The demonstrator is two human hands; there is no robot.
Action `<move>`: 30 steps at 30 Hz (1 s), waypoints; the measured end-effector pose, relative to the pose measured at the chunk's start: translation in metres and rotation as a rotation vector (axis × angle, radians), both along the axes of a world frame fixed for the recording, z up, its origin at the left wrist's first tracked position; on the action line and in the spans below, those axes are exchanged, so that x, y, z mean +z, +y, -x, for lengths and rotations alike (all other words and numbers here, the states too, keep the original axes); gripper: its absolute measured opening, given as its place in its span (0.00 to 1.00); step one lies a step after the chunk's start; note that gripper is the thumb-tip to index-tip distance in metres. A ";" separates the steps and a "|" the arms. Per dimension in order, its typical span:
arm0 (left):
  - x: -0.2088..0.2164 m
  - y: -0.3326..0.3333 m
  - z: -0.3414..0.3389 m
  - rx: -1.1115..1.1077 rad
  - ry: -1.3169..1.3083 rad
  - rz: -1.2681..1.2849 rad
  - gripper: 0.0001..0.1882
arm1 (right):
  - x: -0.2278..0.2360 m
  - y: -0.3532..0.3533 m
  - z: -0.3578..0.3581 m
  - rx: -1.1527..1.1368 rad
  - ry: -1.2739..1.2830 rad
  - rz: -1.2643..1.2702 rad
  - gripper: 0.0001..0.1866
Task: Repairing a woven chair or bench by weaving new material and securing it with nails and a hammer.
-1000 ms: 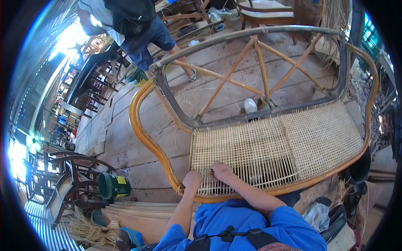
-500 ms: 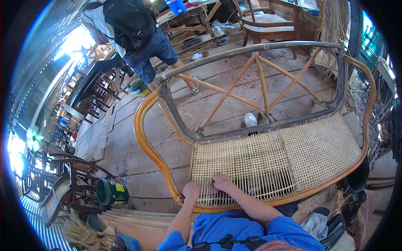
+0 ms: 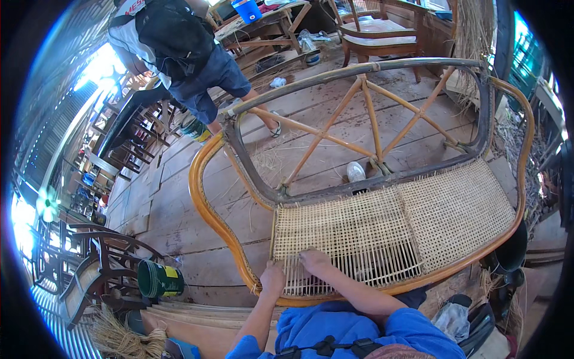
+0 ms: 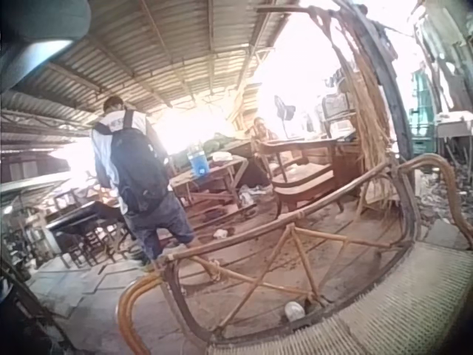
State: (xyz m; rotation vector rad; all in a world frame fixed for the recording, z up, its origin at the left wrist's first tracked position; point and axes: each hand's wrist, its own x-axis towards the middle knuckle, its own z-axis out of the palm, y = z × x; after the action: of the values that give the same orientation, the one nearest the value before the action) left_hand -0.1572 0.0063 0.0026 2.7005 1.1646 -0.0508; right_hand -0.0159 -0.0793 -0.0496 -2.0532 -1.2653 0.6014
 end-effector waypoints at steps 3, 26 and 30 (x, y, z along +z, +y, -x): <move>-0.009 0.010 0.009 -0.032 0.006 0.020 0.11 | 0.065 -0.025 -0.039 0.186 0.184 0.079 0.13; -0.010 0.042 -0.006 -0.170 0.109 0.173 0.12 | 0.074 -0.079 -0.037 -0.008 1.544 -0.035 0.08; 0.009 0.042 -0.006 -0.038 0.221 0.230 0.14 | 0.066 -0.050 -0.043 0.141 0.958 0.190 0.10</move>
State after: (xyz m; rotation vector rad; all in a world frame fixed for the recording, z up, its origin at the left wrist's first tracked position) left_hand -0.1513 0.0480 0.0119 2.5599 1.0882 -0.4697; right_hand 0.0274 -0.1292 0.0165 -1.4553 -0.7730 1.5730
